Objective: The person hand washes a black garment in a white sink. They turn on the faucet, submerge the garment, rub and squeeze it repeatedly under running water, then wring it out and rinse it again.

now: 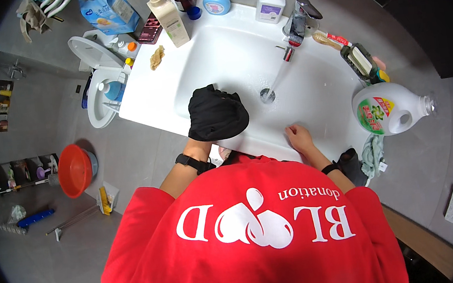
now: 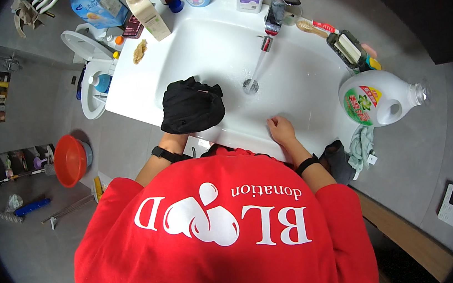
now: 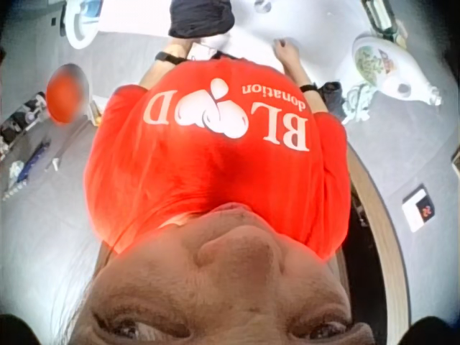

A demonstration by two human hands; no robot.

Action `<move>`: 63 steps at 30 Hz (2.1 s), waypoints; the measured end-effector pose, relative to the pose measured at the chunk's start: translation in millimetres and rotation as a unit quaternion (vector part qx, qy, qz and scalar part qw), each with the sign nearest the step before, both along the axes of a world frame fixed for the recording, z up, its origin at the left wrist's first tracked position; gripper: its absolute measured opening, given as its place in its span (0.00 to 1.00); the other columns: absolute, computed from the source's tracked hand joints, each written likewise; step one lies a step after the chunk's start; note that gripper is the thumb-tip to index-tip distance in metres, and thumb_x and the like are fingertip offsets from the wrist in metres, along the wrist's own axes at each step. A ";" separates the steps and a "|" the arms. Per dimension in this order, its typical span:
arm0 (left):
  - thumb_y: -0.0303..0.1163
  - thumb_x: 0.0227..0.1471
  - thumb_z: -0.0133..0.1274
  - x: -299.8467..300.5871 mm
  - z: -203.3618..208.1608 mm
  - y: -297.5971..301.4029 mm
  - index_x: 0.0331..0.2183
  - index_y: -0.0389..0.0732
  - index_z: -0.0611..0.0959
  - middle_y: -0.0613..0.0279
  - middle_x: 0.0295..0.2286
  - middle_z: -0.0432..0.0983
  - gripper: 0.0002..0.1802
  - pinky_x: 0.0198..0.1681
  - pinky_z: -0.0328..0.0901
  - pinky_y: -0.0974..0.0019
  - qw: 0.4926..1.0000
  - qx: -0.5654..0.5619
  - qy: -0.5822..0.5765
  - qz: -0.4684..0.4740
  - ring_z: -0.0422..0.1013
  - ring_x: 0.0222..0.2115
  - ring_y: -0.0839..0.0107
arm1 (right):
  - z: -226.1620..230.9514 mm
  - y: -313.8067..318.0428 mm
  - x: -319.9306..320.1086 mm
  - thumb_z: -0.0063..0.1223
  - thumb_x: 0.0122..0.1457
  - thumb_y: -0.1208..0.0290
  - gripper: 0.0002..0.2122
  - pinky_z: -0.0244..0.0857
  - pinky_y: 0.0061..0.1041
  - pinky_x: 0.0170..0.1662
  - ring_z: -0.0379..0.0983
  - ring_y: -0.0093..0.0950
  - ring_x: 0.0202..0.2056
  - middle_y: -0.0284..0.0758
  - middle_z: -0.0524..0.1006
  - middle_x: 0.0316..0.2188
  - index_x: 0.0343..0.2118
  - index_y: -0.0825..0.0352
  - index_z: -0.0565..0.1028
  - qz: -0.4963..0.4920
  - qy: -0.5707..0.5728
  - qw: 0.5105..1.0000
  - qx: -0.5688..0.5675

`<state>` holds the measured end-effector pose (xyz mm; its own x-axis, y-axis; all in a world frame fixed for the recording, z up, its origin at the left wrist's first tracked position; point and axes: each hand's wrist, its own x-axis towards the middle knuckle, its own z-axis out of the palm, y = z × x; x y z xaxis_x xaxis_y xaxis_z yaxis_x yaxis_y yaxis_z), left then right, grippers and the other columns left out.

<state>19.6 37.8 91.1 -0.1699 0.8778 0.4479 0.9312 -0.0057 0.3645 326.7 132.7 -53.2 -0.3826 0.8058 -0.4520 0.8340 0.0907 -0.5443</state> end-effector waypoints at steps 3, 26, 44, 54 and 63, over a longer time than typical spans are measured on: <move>0.32 0.37 0.53 0.1 -3.5 0.3 0.10 0.46 0.75 0.60 0.13 0.72 0.10 0.30 0.66 0.59 1.000 0.010 -0.005 0.012 0.70 0.18 0.57 | 2.2 -0.2 0.8 0.50 0.59 0.57 0.18 0.68 0.36 0.44 0.77 0.43 0.39 0.45 0.80 0.35 0.38 0.70 0.79 0.000 0.007 1.000 0.000; 0.35 0.37 0.54 8.2 13.5 -4.7 0.15 0.45 0.78 0.60 0.17 0.75 0.06 0.32 0.68 0.58 0.998 -0.051 0.017 0.029 0.72 0.21 0.57 | -13.8 1.5 8.8 0.51 0.58 0.57 0.18 0.69 0.34 0.45 0.78 0.40 0.39 0.44 0.81 0.36 0.39 0.69 0.79 -0.038 0.020 0.999 -0.011; 0.35 0.36 0.56 7.8 -3.8 -0.1 0.14 0.49 0.79 0.61 0.16 0.72 0.05 0.27 0.64 0.58 0.997 0.056 0.047 -0.011 0.70 0.20 0.58 | -10.5 1.6 8.4 0.51 0.58 0.57 0.18 0.69 0.35 0.44 0.78 0.42 0.39 0.46 0.81 0.35 0.39 0.70 0.79 -0.029 0.019 0.999 -0.009; 0.32 0.47 0.57 -1.1 -109.4 4.7 0.25 0.44 0.81 0.63 0.25 0.77 0.04 0.31 0.68 0.60 0.962 -0.134 -0.233 -0.055 0.74 0.27 0.66 | -5.7 -0.9 6.1 0.52 0.58 0.58 0.17 0.69 0.33 0.42 0.78 0.39 0.37 0.44 0.81 0.33 0.38 0.69 0.78 -0.006 0.048 0.999 -0.010; 0.44 0.49 0.60 0.3 -133.3 -1.3 0.54 0.37 0.65 0.48 0.44 0.72 0.36 0.40 0.71 0.59 0.368 -0.163 -0.893 0.201 0.73 0.42 0.57 | 100.9 -15.2 -81.5 0.59 0.56 0.58 0.33 0.67 0.35 0.50 0.72 0.38 0.46 0.44 0.67 0.54 0.61 0.65 0.59 0.026 0.366 0.920 -0.136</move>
